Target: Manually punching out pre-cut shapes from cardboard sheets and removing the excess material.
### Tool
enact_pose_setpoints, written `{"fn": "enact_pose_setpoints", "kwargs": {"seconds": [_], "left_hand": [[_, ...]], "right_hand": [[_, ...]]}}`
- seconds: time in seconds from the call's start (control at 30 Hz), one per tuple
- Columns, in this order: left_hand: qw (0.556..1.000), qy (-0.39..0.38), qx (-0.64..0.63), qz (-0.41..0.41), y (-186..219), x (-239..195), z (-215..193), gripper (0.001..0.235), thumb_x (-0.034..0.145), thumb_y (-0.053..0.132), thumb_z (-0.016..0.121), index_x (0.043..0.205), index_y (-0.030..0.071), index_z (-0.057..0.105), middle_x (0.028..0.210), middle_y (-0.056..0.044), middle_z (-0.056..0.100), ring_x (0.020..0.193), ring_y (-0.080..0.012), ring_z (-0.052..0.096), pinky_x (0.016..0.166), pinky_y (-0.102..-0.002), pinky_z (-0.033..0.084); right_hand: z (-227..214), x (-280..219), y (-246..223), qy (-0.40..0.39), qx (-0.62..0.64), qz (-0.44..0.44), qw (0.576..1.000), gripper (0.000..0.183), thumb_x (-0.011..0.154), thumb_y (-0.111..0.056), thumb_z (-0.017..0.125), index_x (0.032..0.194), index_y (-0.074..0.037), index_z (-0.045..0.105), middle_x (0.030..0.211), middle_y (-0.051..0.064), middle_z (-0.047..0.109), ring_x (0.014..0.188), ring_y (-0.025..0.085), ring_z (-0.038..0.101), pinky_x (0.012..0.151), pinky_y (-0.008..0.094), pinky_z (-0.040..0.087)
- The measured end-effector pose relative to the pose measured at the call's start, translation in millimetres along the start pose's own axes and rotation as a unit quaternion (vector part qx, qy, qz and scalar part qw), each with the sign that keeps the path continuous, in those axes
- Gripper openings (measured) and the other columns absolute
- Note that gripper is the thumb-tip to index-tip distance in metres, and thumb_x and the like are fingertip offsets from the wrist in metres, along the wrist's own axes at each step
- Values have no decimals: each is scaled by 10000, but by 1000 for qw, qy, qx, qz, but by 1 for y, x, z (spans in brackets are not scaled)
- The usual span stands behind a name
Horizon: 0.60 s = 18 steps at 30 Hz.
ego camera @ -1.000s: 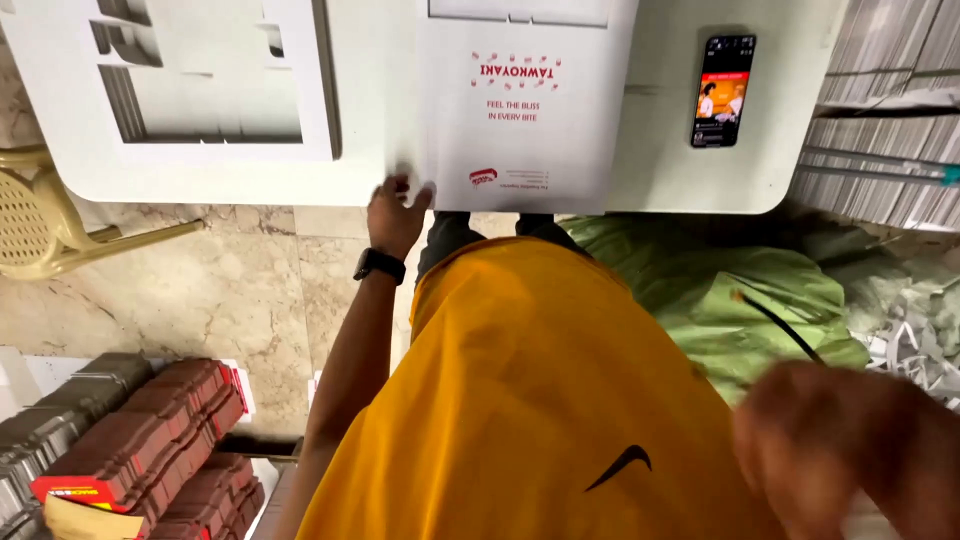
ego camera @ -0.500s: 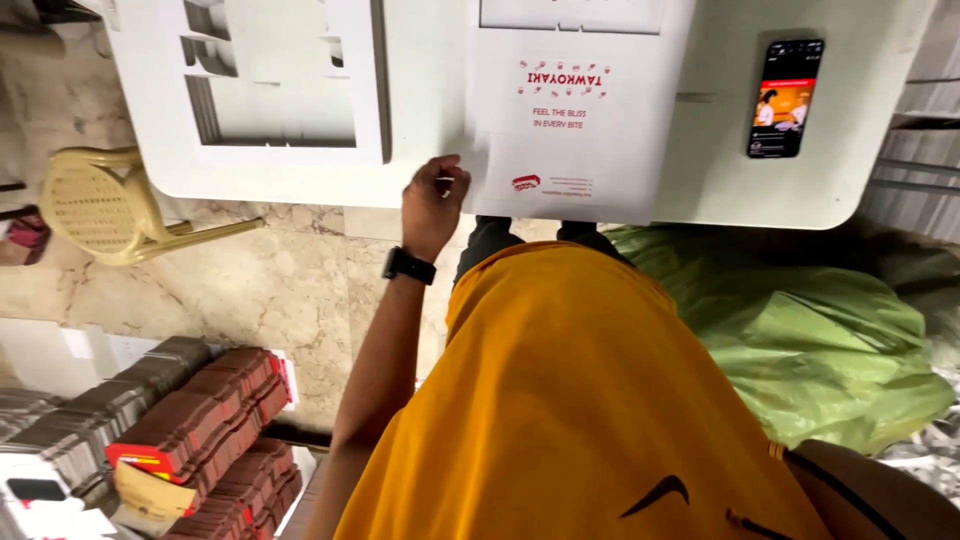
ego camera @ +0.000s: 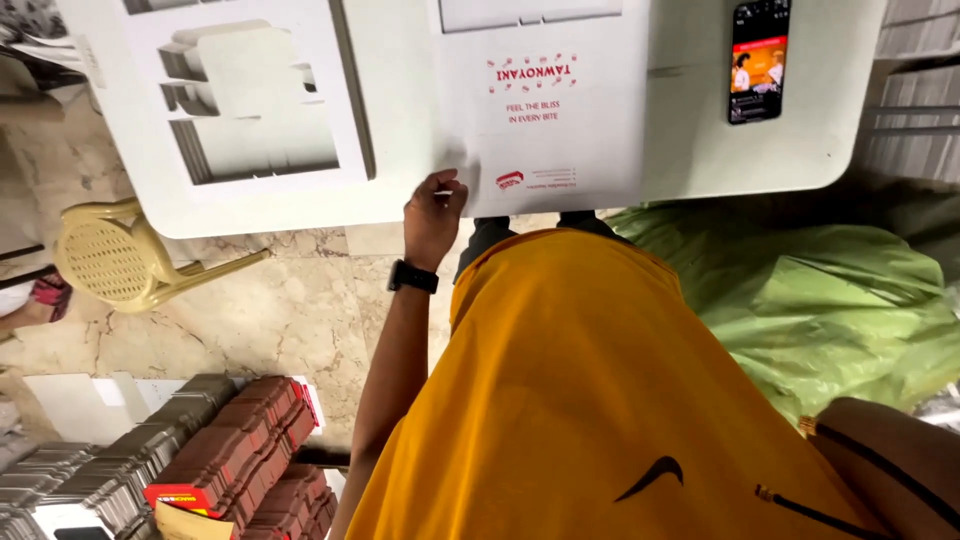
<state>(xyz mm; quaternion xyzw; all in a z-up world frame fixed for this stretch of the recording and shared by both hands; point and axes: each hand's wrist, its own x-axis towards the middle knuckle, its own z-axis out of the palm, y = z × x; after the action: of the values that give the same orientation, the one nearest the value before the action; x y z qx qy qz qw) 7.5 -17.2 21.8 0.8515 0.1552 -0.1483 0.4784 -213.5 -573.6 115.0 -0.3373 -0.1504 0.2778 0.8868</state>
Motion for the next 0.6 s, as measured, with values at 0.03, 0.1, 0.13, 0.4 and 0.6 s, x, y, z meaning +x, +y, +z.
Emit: {"fn": "enact_pose_setpoints", "kwargs": {"seconds": [0.03,0.1,0.13,0.4,0.6], "left_hand": [[1000,-2,7,-8,-4,0,1,281,925,202,733,1193,121,722,1001,-108,748,918,-288,762,844,-387,614],[1000,-12,14,-14,-9,8,-1,291,923,239,734,1200,153,720,1023,-90,751,943,-282,759,849,-386,616],[999,-24,19,-23,-13,8,1,301,922,276,735,1208,184,718,1044,-71,753,967,-276,755,853,-386,618],[999,-33,32,-21,-12,5,5,266,943,247,725,1194,160,724,1074,-92,750,980,-283,754,846,-395,620],[998,-39,42,-22,-23,2,8,262,940,244,715,1182,145,720,1079,-107,746,985,-286,750,840,-400,617]], "right_hand": [[-4,-2,-4,7,6,1,1000,433,1036,-188,563,636,-100,423,638,71,517,555,254,538,597,388,548],[-2,-16,-11,31,21,7,999,429,1026,-192,570,634,-102,420,637,70,511,559,256,533,599,390,541],[3,-27,-16,47,28,10,998,427,1020,-195,573,633,-103,418,637,70,508,560,257,530,601,392,537],[-2,-61,-56,127,62,33,989,416,979,-214,600,625,-112,406,633,70,482,574,265,509,611,403,506],[5,-82,-77,194,98,53,975,412,947,-229,620,619,-119,398,630,70,464,584,272,493,618,412,483]]}}
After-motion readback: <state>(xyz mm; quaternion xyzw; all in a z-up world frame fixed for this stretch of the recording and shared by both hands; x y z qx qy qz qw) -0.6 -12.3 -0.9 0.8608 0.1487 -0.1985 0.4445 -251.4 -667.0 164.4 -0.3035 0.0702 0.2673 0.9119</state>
